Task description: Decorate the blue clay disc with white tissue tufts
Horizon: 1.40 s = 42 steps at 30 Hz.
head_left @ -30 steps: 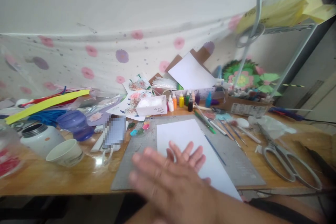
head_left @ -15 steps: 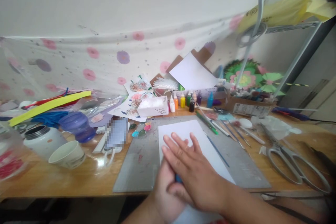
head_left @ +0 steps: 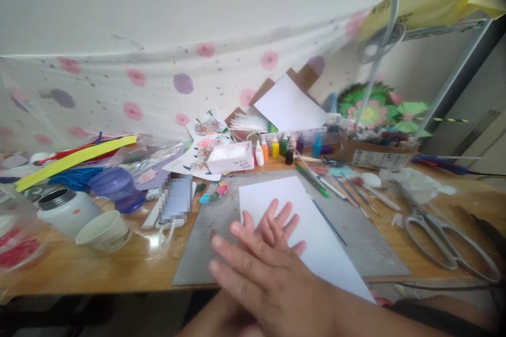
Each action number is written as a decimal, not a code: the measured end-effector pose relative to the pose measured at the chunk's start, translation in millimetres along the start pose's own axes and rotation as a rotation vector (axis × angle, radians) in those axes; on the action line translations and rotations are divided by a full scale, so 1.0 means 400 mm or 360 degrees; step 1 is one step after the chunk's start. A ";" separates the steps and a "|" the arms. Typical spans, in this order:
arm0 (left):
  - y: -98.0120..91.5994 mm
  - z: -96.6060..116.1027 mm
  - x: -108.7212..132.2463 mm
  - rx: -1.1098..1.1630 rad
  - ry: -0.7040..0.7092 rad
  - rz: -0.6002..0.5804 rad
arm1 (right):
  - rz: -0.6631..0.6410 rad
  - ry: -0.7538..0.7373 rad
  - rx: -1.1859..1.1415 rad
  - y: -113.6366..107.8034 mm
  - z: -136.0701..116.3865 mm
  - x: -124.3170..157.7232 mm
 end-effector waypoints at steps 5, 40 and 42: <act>0.019 -0.017 0.020 0.0616 -0.0133 -0.0040 | -0.0103 0.0418 0.0036 -0.009 0.093 0.009; -0.119 0.008 0.079 -0.2844 -0.0412 -0.0786 | 0.1413 0.1970 -0.2400 -0.091 0.347 0.258; -0.118 0.002 0.092 -0.2840 -0.0338 -0.0815 | 0.1392 0.2002 -0.2413 -0.084 0.339 0.268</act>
Point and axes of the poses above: each hand's wrist, its own x-axis away from the middle knuckle, its own y-axis out of the palm, z = x × y, the point moved 3 cm from there along -x, towards the middle knuckle, and after that the axes turned 8 degrees about -z, right-handed, at the moved point
